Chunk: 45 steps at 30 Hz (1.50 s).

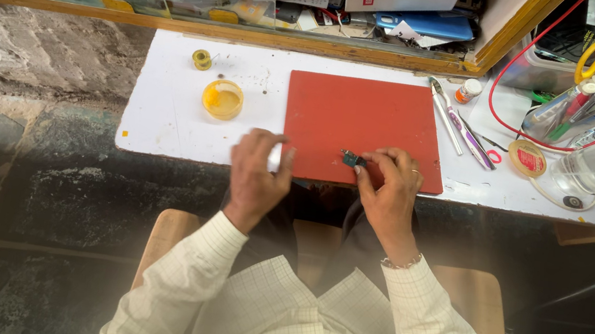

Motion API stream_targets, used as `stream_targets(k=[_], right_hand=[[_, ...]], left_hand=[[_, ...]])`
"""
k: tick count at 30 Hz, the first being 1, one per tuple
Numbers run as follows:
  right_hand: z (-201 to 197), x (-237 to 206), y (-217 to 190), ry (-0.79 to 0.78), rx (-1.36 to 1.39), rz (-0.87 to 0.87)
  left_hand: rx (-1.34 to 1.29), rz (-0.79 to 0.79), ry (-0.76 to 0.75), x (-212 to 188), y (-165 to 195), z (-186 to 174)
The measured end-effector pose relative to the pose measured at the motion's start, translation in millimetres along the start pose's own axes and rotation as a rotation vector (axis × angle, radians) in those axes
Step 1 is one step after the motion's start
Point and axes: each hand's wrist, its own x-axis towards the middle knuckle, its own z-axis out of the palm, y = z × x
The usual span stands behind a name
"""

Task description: The person solders a small circuit board on a red mat using a soldering iron, then dips a brush into a yellow container and applies flux to the board. They then hold a device between their legs and continue soldering it with a tool, producing smoke, before setting the soldering iron aside.

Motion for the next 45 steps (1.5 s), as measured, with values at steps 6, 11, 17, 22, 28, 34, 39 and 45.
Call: stream_targets(k=[6, 11, 17, 22, 28, 34, 39, 45], right_hand=[[-11, -8, 0, -0.016, 0.523, 0.258], [-37, -20, 5, -0.024, 0.980, 0.397], [-50, -23, 8, -0.171, 1.078, 0.485], [-54, -20, 4, -0.326, 1.051, 0.551], [-62, -16, -4, -0.371, 1.007, 0.587], [-60, -22, 1, -0.363, 1.026, 0.590], [-46, -42, 11, -0.169, 1.016, 0.624], [-31, -67, 22, -0.144, 1.038, 0.732]], left_hand=[[-0.186, 0.022, -0.132, -1, 49, -11], [-0.241, 0.028, -0.195, 3, 65, -19], [-0.476, -0.126, -0.393, 2, 86, -17], [-0.582, -0.338, -0.532, 10, 98, -12], [-0.595, -0.371, -0.626, 16, 97, -3], [-0.599, -0.454, -0.644, 12, 94, 5], [-0.624, -0.586, -0.469, 10, 98, 11], [-0.640, -0.650, -0.395, 6, 107, 17]])
